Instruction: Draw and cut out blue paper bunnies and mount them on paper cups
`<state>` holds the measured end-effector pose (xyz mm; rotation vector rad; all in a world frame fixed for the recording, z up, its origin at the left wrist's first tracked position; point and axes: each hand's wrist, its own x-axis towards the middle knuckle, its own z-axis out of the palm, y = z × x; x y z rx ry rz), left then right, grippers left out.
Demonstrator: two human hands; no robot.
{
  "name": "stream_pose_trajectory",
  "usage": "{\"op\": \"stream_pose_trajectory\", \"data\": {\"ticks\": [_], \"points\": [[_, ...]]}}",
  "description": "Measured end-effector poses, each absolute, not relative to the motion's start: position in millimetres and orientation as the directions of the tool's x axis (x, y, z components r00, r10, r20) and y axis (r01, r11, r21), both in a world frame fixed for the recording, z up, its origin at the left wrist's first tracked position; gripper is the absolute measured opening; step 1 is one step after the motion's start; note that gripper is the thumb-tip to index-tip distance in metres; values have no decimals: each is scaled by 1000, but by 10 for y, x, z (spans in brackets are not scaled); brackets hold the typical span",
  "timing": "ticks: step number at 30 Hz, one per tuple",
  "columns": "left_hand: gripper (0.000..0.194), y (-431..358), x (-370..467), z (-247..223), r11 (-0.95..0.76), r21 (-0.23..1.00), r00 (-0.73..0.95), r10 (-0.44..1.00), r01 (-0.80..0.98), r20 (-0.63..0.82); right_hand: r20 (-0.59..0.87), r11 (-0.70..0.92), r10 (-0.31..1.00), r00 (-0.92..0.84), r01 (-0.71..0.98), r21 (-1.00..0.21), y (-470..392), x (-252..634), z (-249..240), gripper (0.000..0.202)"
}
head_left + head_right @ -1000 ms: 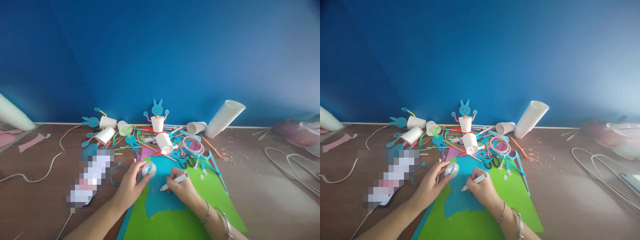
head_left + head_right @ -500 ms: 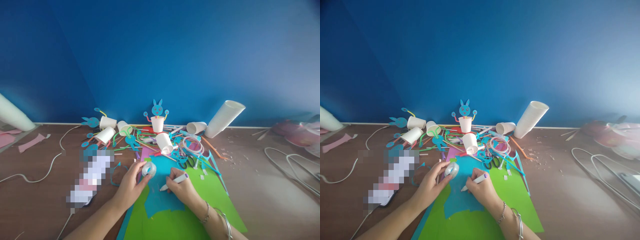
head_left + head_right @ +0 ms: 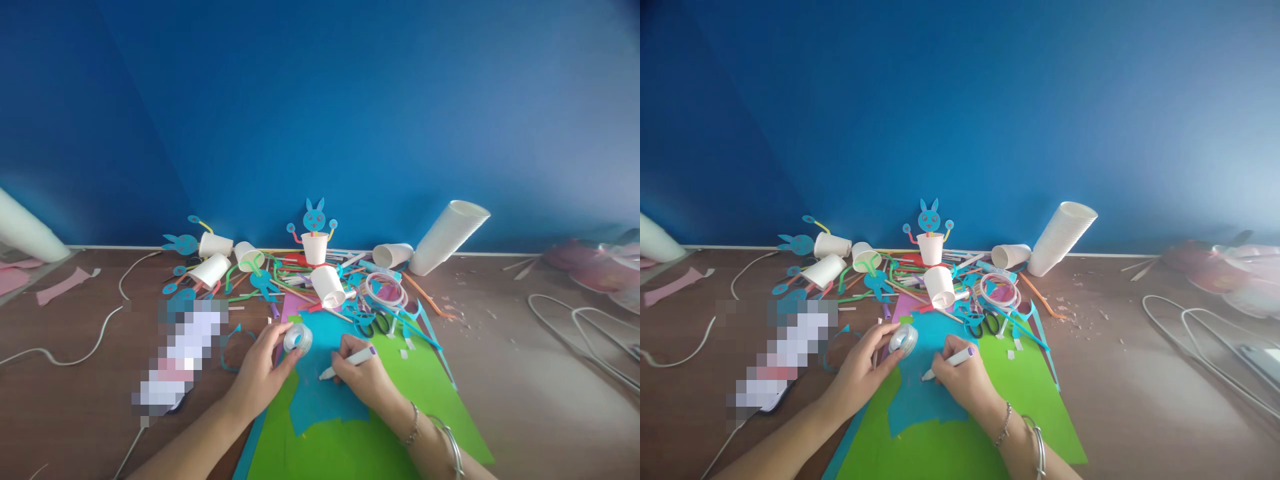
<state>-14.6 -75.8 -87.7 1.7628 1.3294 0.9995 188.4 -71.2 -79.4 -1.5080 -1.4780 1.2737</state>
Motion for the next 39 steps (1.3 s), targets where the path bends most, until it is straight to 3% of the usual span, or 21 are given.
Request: {"op": "stream_pose_trajectory", "data": {"ticks": [10, 17, 23, 29, 39], "points": [[34, -760, -150, -875, -242, 869, 174, 968, 431, 183, -128, -96, 989, -72, 341, -935, -701, 1872, -770, 22], [34, -765, -146, -858, -249, 869, 167, 967, 428, 195, -208, -162, 970, -122, 310, -937, -701, 1878, -771, 22], [35, -768, -152, -883, -240, 871, 175, 968, 428, 181, -134, -100, 987, -84, 322, -941, -703, 1885, -785, 22], [35, -765, -152, -874, -241, 876, 181, 967, 418, 180, -209, -165, 970, -125, 292, -942, -702, 1889, -799, 22], [35, -763, -152, -881, -253, 870, 173, 965, 423, 196, -142, -117, 988, -56, 317, -941, -682, 1892, -775, 22]]}}
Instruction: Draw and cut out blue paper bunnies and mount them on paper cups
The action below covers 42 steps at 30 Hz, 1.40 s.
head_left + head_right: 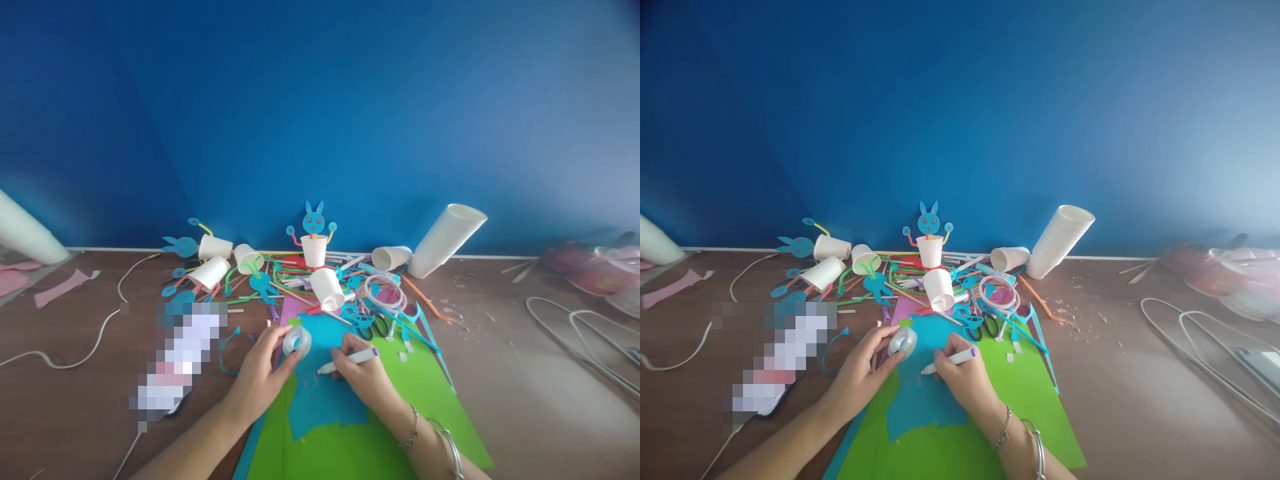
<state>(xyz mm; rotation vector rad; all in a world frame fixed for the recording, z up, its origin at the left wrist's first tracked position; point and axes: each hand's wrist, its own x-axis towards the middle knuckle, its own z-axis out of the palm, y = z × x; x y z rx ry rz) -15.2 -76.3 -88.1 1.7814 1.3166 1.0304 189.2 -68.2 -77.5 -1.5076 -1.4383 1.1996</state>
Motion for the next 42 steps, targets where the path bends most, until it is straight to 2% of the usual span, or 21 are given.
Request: {"op": "stream_pose_trajectory", "data": {"ticks": [13, 19, 28, 42], "points": [[33, -762, -144, -869, -254, 869, 173, 965, 425, 197, -125, -98, 990, -61, 337, -937, -695, 1879, -785, 23], [34, -759, -145, -871, -249, 872, 177, 966, 421, 190, -183, -148, 979, -89, 306, -940, -697, 1881, -767, 23], [34, -764, -148, -884, -246, 871, 172, 967, 425, 190, -120, -90, 991, -64, 349, -933, -687, 1876, -785, 24], [35, -758, -149, -876, -229, 877, 181, 969, 423, 165, -199, -152, 973, -117, 322, -935, -707, 1877, -780, 22]]}}
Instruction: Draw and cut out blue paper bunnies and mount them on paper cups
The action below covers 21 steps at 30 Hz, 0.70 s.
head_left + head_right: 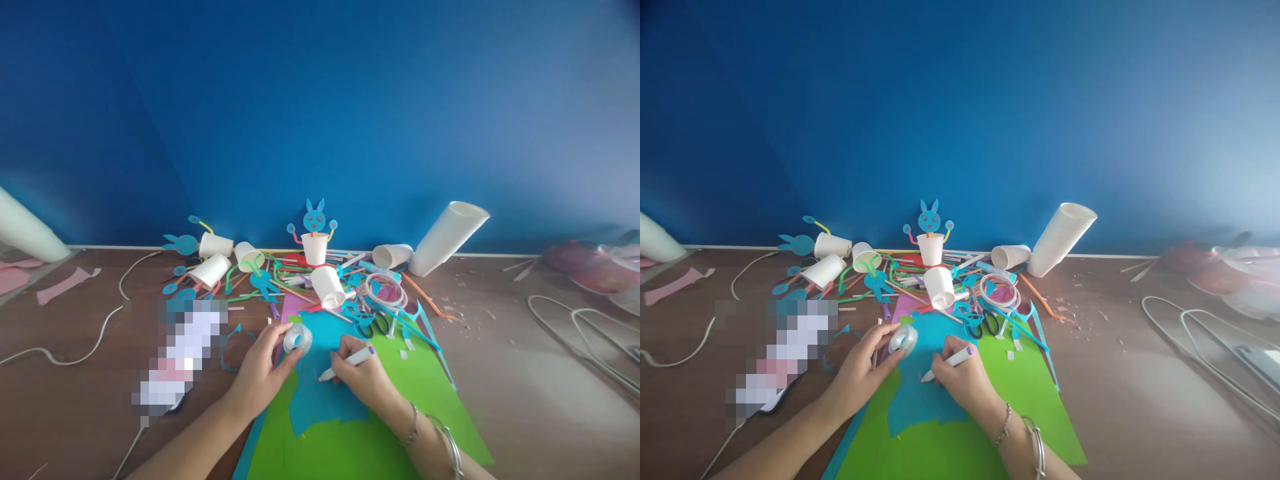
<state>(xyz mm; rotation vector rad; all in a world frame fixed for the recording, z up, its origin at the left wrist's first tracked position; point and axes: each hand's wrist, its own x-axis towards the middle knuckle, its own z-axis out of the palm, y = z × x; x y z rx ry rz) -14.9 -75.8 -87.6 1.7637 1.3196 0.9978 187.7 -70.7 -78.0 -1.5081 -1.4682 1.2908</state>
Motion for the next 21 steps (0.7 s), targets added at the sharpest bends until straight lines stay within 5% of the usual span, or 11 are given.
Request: {"op": "stream_pose_trajectory", "data": {"ticks": [21], "points": [[35, -755, -154, -877, -238, 874, 189, 967, 423, 172, -188, -148, 976, -106, 307, -940, -705, 1886, -806, 21]]}}
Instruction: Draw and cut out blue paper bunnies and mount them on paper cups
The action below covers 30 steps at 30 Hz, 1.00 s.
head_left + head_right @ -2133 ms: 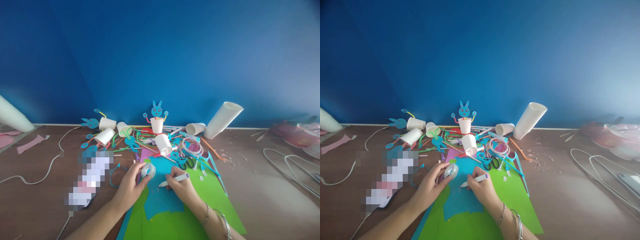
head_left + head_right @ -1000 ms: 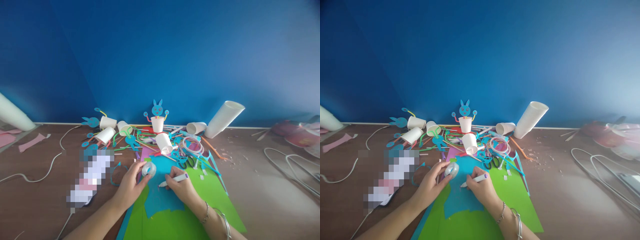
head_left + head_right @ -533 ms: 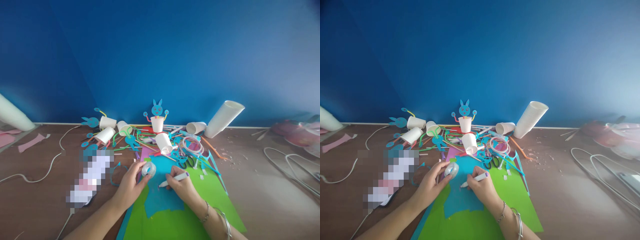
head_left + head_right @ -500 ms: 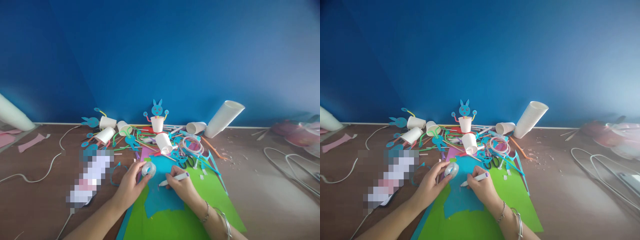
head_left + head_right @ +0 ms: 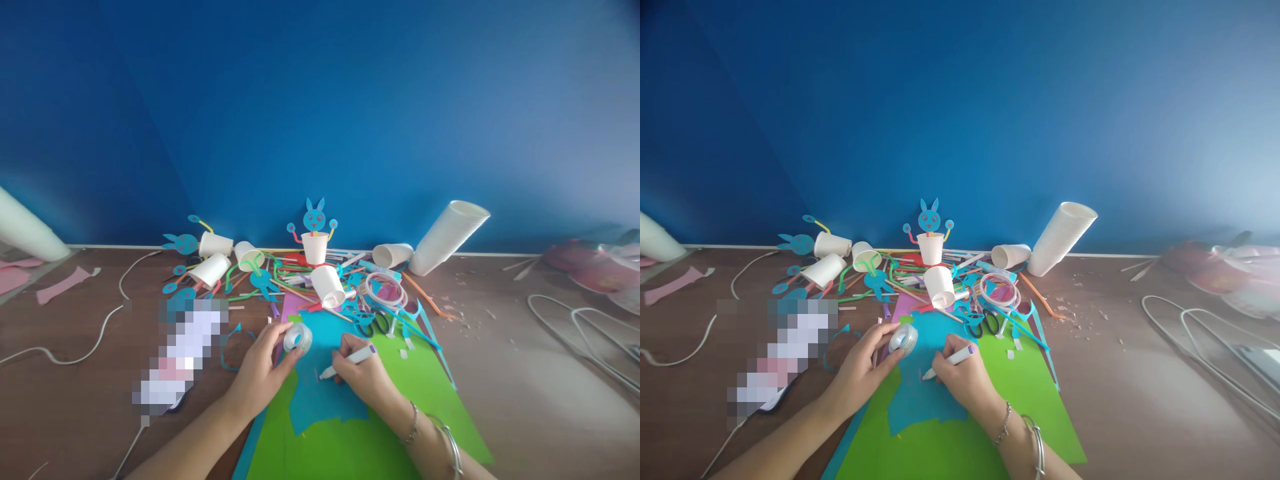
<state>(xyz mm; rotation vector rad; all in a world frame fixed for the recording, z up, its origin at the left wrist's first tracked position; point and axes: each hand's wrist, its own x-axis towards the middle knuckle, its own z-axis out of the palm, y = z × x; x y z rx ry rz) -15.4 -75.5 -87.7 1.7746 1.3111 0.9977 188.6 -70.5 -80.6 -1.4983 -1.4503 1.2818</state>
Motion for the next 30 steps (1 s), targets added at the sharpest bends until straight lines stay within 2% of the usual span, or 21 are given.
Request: {"op": "stream_pose_trajectory", "data": {"ticks": [4, 9, 15, 30], "points": [[35, -756, -155, -881, -232, 880, 190, 968, 415, 166, -201, -165, 973, -114, 266, -950, -709, 1893, -765, 21], [35, -757, -147, -868, -205, 879, 170, 975, 430, 144, -45, -22, 993, -113, 192, -981, -727, 1857, -731, 25], [37, -761, -155, -846, -219, 883, 181, 971, 416, 156, -153, -88, 970, -188, 316, -945, -735, 1774, -762, 22], [35, -758, -153, -855, -249, 875, 182, 965, 416, 188, -161, -84, 971, -178, 377, -922, -727, 1750, -781, 21]]}}
